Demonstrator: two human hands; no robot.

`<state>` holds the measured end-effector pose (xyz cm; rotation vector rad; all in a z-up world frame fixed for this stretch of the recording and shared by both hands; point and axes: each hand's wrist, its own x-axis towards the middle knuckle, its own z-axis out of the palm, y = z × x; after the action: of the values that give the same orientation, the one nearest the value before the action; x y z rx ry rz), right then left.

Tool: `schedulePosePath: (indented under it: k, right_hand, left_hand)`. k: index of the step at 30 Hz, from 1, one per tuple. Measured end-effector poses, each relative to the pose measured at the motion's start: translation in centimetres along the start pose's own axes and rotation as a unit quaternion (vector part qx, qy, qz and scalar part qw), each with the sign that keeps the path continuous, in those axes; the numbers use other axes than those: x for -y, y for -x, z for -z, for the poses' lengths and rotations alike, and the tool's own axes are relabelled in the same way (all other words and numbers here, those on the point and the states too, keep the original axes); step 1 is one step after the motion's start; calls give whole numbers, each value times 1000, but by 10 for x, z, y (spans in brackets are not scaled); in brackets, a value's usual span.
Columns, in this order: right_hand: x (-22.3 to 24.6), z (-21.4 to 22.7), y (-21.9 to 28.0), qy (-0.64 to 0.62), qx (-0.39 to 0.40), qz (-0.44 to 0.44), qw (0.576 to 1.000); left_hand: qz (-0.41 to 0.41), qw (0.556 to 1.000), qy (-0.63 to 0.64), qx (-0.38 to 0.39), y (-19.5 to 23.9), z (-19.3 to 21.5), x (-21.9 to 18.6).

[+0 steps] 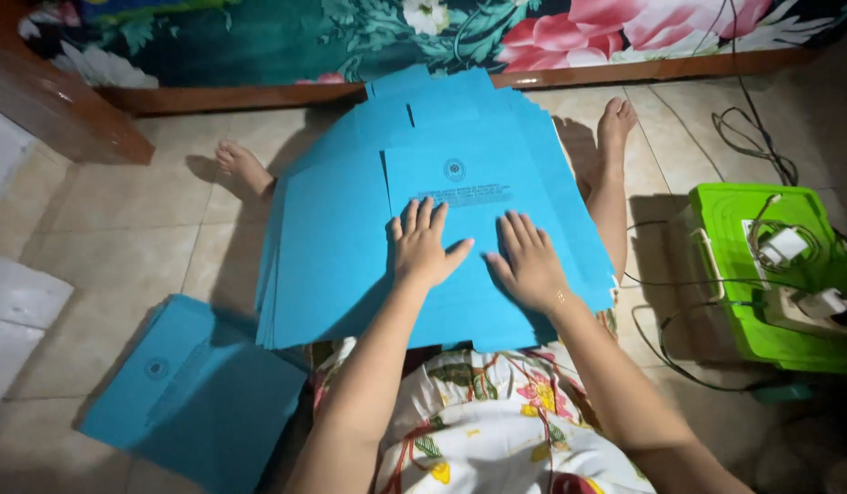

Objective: A person sits on the floor and manually folds blue cardboard box templates, pressing down on the creases to secure them.

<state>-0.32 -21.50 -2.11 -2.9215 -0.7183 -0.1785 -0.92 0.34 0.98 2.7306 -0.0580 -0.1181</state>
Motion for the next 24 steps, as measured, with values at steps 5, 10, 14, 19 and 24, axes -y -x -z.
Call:
schedulePosePath:
  k: [5, 10, 14, 19, 24]
  right_hand:
    - [1, -22, 81, -22, -55, 24, 998]
    - [-12, -25, 31, -21, 0, 13, 1000]
    - [-39, -52, -75, 45, 32, 5, 998]
    - [-53, -60, -161, 18, 87, -75, 993]
    - [-34, -54, -132, 62, 98, -91, 989]
  left_hand:
    - [-1, 1000, -12, -7, 2, 2, -2]
    - [-5, 1000, -15, -18, 1, -6, 3]
    - [-6, 1000, -27, -14, -3, -10, 6]
    - [-1, 1000, -27, 1, 0, 2, 1]
    - [0, 1000, -24, 9, -5, -4, 3]
